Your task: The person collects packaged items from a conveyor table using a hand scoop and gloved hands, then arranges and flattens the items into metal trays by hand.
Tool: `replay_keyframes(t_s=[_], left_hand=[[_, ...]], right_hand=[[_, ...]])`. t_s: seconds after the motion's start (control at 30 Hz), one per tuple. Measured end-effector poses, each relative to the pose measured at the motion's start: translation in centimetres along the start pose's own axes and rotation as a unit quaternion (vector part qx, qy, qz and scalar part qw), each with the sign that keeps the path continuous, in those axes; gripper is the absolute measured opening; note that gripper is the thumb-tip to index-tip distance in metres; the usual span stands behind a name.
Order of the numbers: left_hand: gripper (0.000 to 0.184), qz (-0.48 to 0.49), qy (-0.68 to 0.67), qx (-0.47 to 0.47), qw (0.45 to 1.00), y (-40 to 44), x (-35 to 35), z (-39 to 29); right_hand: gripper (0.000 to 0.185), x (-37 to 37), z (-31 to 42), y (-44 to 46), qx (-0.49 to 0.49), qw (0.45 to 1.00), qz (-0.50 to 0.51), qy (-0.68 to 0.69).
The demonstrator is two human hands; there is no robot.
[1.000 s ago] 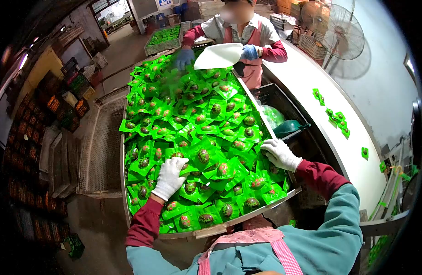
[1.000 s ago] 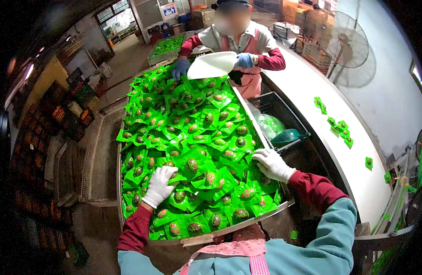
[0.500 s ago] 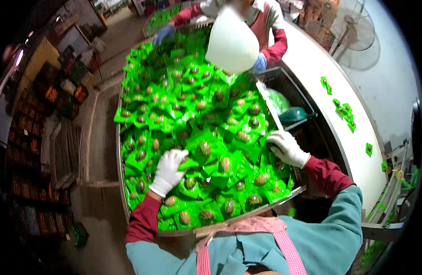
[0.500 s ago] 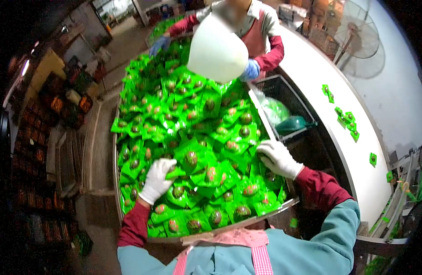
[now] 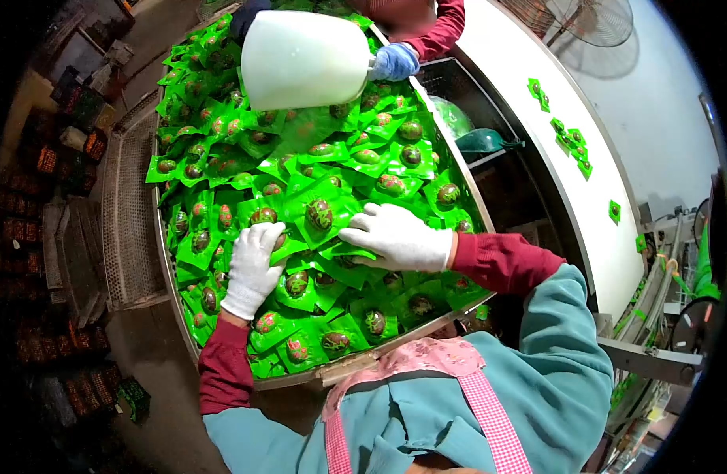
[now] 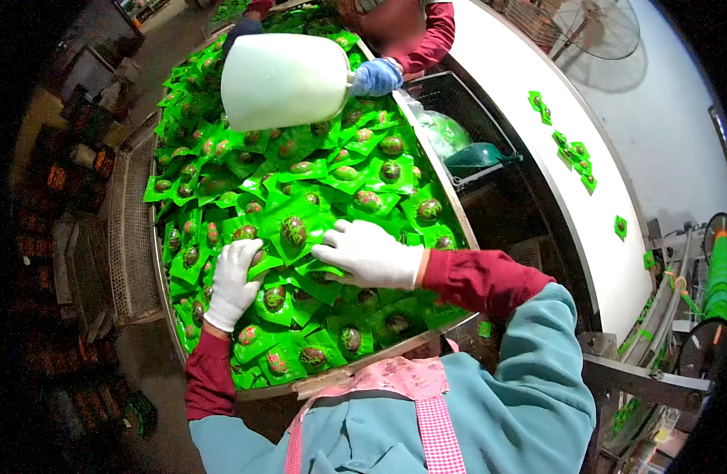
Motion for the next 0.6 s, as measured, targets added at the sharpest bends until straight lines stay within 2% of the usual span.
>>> replay_keyframes(t_s=[0.03, 0.1, 0.17, 0.23, 0.27, 0.33, 0.37, 0.43, 0.47, 0.57, 0.6], left_hand=[[0.050, -0.002, -0.002, -0.002, 1.000, 0.0, 0.1, -0.1], [0.053, 0.008, 0.006, 0.002, 1.000, -0.1, 0.1, 0.0], [0.057, 0.025, 0.004, 0.009, 1.000, -0.2, 0.5, -0.1], [0.061, 0.020, -0.002, 0.004, 1.000, -0.3, 0.0, 0.4], [0.057, 0.022, -0.005, 0.007, 1.000, -0.3, 0.1, 0.2], [0.054, 0.027, -0.005, 0.010, 1.000, -0.1, 0.2, 0.0], [0.052, 0.026, -0.007, 0.008, 1.000, -0.1, 0.3, -0.2], [0.051, 0.024, -0.004, 0.001, 1.000, -0.1, 0.4, -0.1], [0.053, 0.016, -0.005, -0.009, 1.000, -0.2, 0.2, 0.0], [0.055, 0.008, -0.007, -0.012, 1.000, -0.3, -0.1, 0.4], [0.055, 0.010, 0.000, -0.012, 1.000, -0.2, -0.1, 0.5]], right_hand=[[0.039, 0.5, -0.3, 0.1, 0.029, 0.999, -0.039, 0.020], [0.036, 2.0, -1.8, -1.5, -0.013, 0.984, -0.119, 0.132], [0.034, 3.9, -4.5, -4.5, -0.197, 0.941, -0.152, 0.230], [0.037, 4.2, -6.8, -8.3, -0.367, 0.825, -0.153, 0.402], [0.037, 3.9, -7.2, -9.9, -0.369, 0.825, -0.149, 0.402], [0.037, 2.5, -7.8, -12.2, -0.376, 0.909, -0.062, 0.168], [0.035, 2.2, -6.6, -11.9, -0.435, 0.899, 0.051, -0.019], [0.034, 2.2, -5.9, -11.7, -0.322, 0.931, -0.075, -0.153], [0.039, 3.1, -5.9, -11.6, -0.302, 0.927, -0.128, -0.180], [0.045, 8.3, -5.7, -11.7, -0.231, 0.909, -0.277, -0.208], [0.046, 9.3, -6.0, -12.3, -0.236, 0.893, -0.337, -0.183]])
Point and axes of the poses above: each hand's wrist, its own y-axis towards the middle knuckle, its own x-axis out of the back of the hand, z = x × y, the point moved 5 cm from there along y, towards the middle knuckle, and after that the axes turned 5 degrees about x, right-handed, at the moved point
